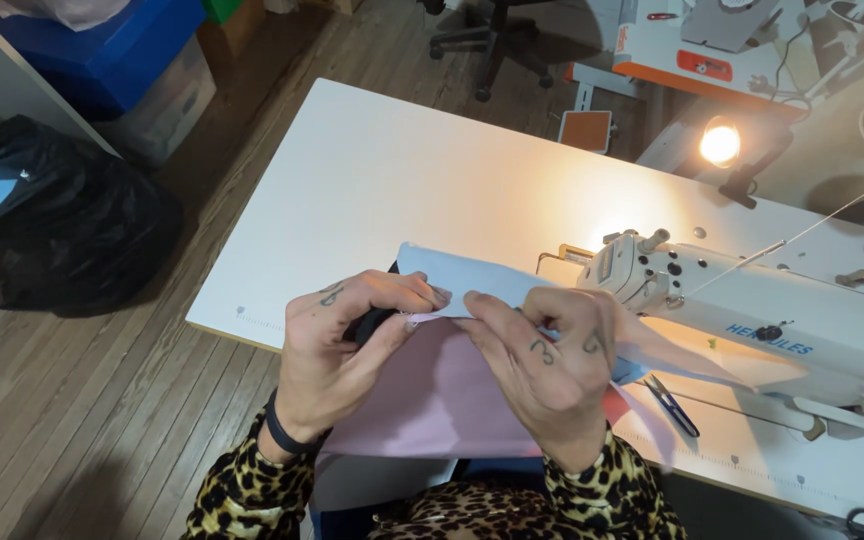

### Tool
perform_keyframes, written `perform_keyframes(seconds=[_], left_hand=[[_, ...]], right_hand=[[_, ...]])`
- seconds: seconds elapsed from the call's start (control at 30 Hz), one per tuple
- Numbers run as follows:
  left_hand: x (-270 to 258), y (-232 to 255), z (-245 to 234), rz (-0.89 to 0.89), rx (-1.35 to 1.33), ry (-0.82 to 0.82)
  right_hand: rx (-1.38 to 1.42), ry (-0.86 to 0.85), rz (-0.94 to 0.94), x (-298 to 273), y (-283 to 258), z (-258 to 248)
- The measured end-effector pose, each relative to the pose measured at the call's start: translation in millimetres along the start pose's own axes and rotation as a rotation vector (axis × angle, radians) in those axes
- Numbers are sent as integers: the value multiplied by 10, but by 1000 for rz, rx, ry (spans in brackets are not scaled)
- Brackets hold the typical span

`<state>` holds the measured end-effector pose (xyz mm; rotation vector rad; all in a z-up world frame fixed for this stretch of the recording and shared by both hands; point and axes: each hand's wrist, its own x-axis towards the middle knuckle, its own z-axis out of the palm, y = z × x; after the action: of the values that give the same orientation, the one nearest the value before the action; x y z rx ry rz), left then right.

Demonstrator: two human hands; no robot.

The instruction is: Sewing together pieces of pink and black material using an industrial sewing machine and trimming excess thread.

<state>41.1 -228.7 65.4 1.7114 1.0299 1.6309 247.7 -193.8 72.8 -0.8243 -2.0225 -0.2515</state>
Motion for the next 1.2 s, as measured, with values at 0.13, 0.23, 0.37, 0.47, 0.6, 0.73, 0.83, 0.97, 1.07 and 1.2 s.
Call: perform_keyframes(seconds=[0.13, 0.23, 0.37, 0.47, 0.6, 0.73, 0.83, 0.97, 1.07, 1.2], left_hand=[[17, 9, -10, -4, -17, -51], [38, 30, -28, -3, 53, -50], [81, 149, -137, -72, 122, 4], [214, 432, -340, 8, 397, 30], [394, 912, -515, 135, 732, 10], [433, 985, -493, 110, 786, -18], [461, 958, -477, 98, 778, -12], [495, 834, -452, -161, 667, 61], [474, 715, -418, -216, 645, 91], [462, 472, -452, -123, 511, 54]], right_hand=[[-177, 21, -86, 87, -5, -95], [-295, 63, -256, 167, 89, -110], [-53, -96, -268, -30, 388, 56], [69, -52, -398, -63, 524, 256], [149, 21, -295, 117, 242, 316], [180, 93, -267, 294, 6, 470], [300, 117, -94, 359, -75, 550], [493, -45, 2, 477, -31, 562], [472, -34, -74, 424, 34, 608], [421, -56, -103, 322, 171, 703]])
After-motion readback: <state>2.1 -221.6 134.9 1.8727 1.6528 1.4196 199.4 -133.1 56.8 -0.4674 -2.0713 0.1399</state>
